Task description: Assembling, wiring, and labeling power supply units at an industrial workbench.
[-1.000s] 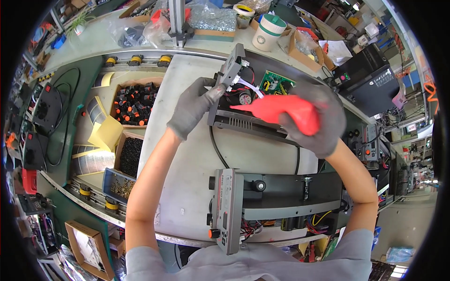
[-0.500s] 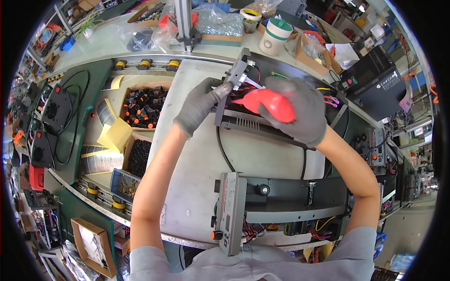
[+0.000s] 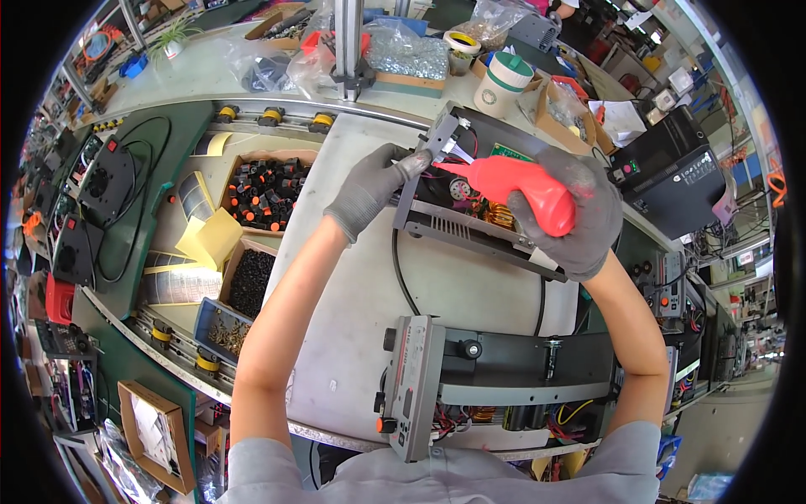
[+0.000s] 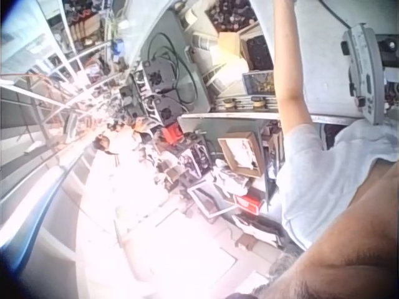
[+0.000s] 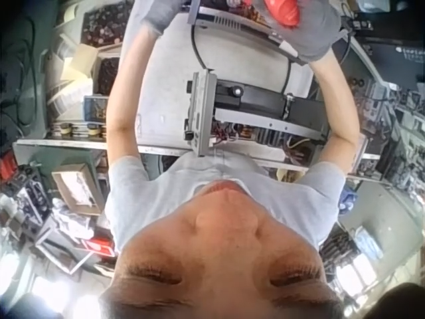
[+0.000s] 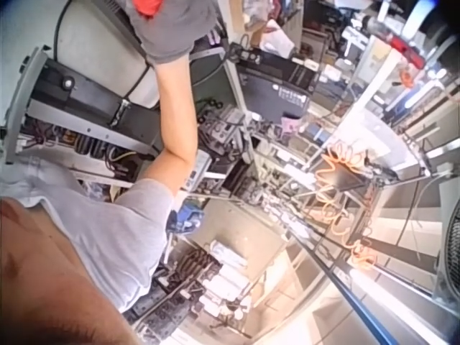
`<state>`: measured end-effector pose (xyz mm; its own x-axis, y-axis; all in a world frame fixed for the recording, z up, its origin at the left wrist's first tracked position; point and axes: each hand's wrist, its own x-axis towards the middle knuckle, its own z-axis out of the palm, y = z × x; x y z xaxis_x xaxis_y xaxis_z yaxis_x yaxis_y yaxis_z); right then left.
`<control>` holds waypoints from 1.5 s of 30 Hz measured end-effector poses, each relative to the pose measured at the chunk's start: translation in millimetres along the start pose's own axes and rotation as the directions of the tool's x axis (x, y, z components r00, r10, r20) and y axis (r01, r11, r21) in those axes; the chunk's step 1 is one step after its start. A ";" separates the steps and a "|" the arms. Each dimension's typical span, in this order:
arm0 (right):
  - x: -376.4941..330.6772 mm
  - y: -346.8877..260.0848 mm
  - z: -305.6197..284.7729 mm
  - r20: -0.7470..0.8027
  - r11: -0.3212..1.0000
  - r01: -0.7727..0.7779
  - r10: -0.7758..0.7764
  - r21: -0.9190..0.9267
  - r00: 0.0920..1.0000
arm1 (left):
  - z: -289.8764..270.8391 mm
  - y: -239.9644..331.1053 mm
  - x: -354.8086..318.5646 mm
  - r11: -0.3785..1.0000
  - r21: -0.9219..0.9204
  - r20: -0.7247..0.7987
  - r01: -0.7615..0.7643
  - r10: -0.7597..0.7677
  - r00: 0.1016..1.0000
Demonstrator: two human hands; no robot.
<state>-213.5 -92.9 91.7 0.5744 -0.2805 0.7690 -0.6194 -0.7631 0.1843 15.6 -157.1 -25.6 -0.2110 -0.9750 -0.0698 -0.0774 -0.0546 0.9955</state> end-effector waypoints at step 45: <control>-6.4 11.4 -18.5 -0.117 0.961 -0.237 0.254 0.139 0.960 | 2.6 8.3 -12.6 0.999 -0.038 0.014 0.013 -0.012 1.000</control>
<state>-234.1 -89.1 100.2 0.3318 -0.3953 0.8565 -0.6573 -0.7482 -0.0907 15.0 -144.6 -16.6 -0.2237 -0.9711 -0.0830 -0.0427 -0.0754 0.9962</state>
